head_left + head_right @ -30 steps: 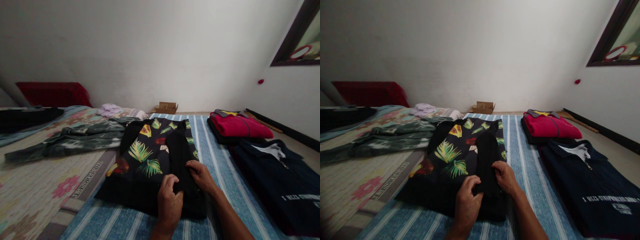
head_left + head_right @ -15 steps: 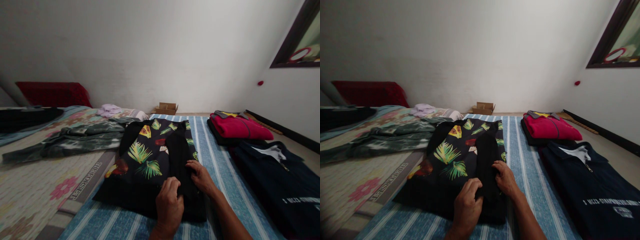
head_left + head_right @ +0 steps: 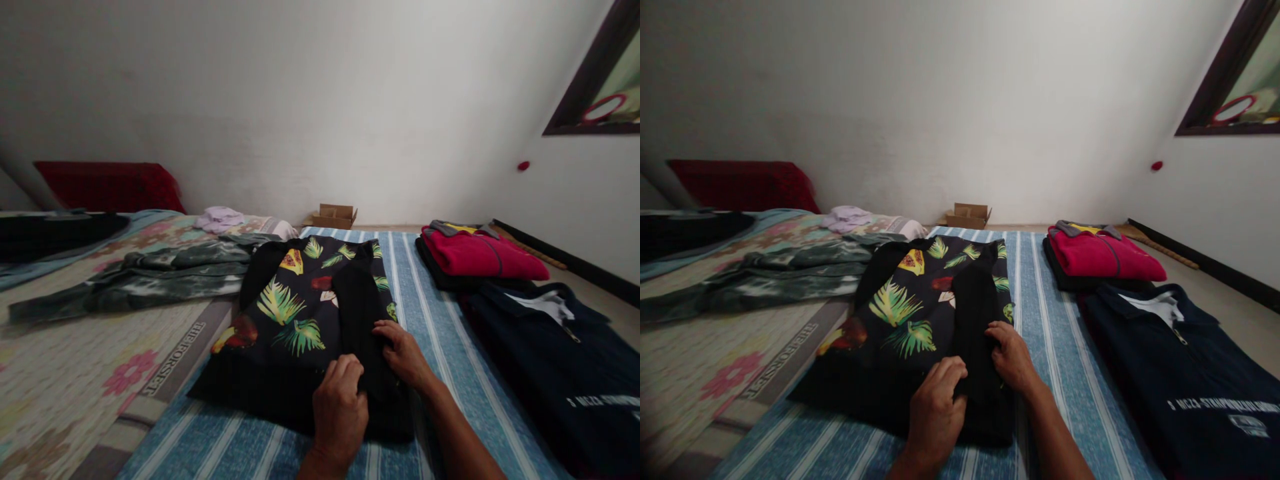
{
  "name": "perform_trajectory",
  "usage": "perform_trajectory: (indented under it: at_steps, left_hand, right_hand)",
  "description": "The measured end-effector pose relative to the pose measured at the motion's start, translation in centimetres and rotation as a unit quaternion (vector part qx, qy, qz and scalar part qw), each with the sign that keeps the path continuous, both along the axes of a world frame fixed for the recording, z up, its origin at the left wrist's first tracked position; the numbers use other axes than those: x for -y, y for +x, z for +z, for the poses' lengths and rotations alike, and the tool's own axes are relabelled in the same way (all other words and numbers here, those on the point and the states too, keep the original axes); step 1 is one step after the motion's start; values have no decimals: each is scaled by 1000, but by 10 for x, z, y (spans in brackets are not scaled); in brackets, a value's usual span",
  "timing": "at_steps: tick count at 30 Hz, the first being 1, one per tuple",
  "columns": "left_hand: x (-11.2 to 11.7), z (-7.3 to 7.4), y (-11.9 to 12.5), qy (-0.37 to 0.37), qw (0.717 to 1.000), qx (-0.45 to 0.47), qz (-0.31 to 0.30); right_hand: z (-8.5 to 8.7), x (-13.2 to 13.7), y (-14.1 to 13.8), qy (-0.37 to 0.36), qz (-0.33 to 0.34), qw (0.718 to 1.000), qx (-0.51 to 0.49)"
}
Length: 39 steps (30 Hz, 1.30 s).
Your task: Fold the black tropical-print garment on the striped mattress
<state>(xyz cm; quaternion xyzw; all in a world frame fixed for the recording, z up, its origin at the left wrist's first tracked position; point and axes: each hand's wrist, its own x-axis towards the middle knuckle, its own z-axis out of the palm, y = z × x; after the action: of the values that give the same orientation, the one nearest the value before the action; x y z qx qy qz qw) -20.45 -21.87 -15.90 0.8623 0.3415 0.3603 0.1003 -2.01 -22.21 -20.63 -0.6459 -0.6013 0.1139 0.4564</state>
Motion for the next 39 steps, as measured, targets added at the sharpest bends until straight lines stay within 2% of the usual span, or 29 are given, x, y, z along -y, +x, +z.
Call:
perform_trajectory:
  at_steps: [9, 21, 39]
  left_hand:
    - [0, -2, -1, -13, 1000, 10, -6]
    - [2, 2, -2, -48, 999, 16, -16]
    - [1, 1, -2, -61, 997, 26, -26]
  right_hand:
    - [1, 1, 1, -11, 6, 1000, 13]
    - [5, 3, 2, -18, 2, 1000, -11]
    - [5, 3, 3, -20, 7, 1000, 3]
